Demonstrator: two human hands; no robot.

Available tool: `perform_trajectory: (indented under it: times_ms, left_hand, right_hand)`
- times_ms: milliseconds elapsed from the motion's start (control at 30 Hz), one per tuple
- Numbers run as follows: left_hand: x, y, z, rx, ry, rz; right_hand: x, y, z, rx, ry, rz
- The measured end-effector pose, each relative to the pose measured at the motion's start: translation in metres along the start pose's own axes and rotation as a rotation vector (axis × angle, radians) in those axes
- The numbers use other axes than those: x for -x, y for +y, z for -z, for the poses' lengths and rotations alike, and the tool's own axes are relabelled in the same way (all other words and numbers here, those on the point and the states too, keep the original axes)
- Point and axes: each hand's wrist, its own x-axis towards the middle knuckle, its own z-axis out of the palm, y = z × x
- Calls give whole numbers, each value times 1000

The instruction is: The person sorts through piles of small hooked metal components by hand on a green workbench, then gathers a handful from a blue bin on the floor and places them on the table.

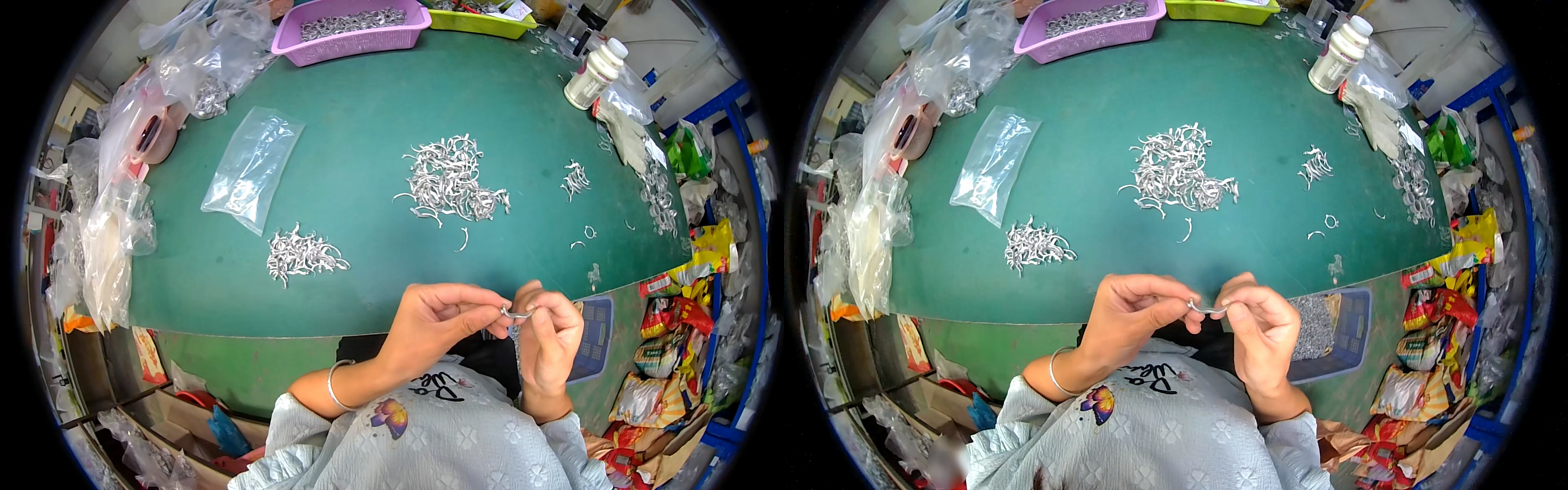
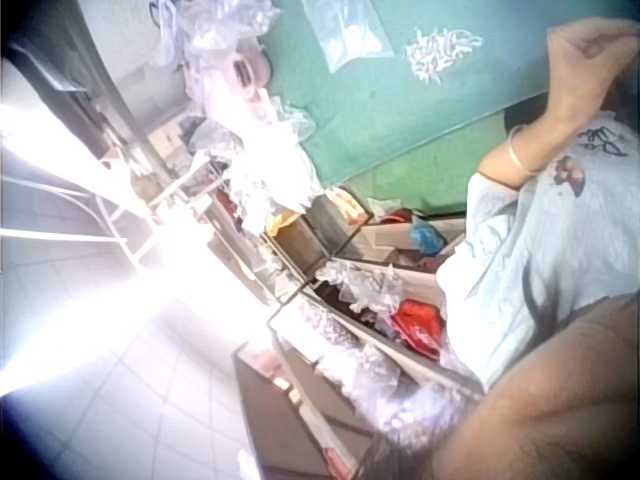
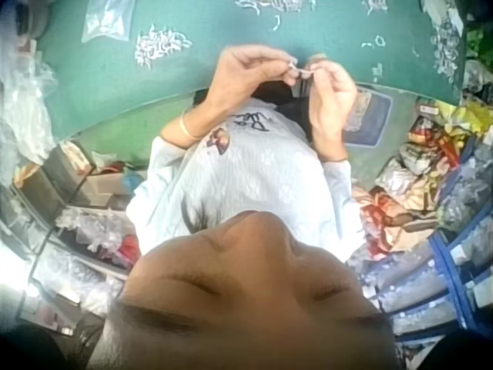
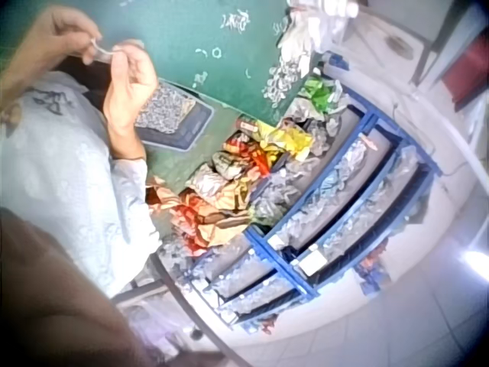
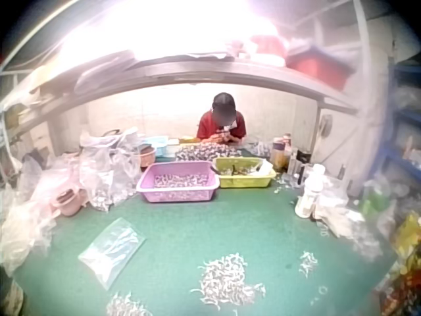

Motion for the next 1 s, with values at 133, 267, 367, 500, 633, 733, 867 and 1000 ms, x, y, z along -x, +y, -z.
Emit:
perform_trajectory:
  times_ms: [133,267,367,500,633,733,867,1000]
  left_hand:
    - [1,3,-3,-20,-4,-20]
    - [0,0,-2,-19,-25,-97]
    - [0,0,0,-63,-41,-173]
    - [2,3,0,-117,-50,-219]
    - [3,5,-4,-98,-12,-213]
    - [3,5,-3,-75,-23,-215]
    - [2,2,-3,-167,19,-282]
    - [-1,-2,8,-341,165,-325]
  right_hand:
    - [1,0,3,352,8,285]
    - [0,-12,7,899,-113,662]
    - [4,-17,4,1128,-144,817]
    - [7,-20,5,1193,-220,882]
    - [10,-18,5,1201,-252,916]
    - [10,-17,4,1204,-246,925]
    - [4,-7,8,1197,-256,944]
    - [-7,3,17,1044,-226,831]
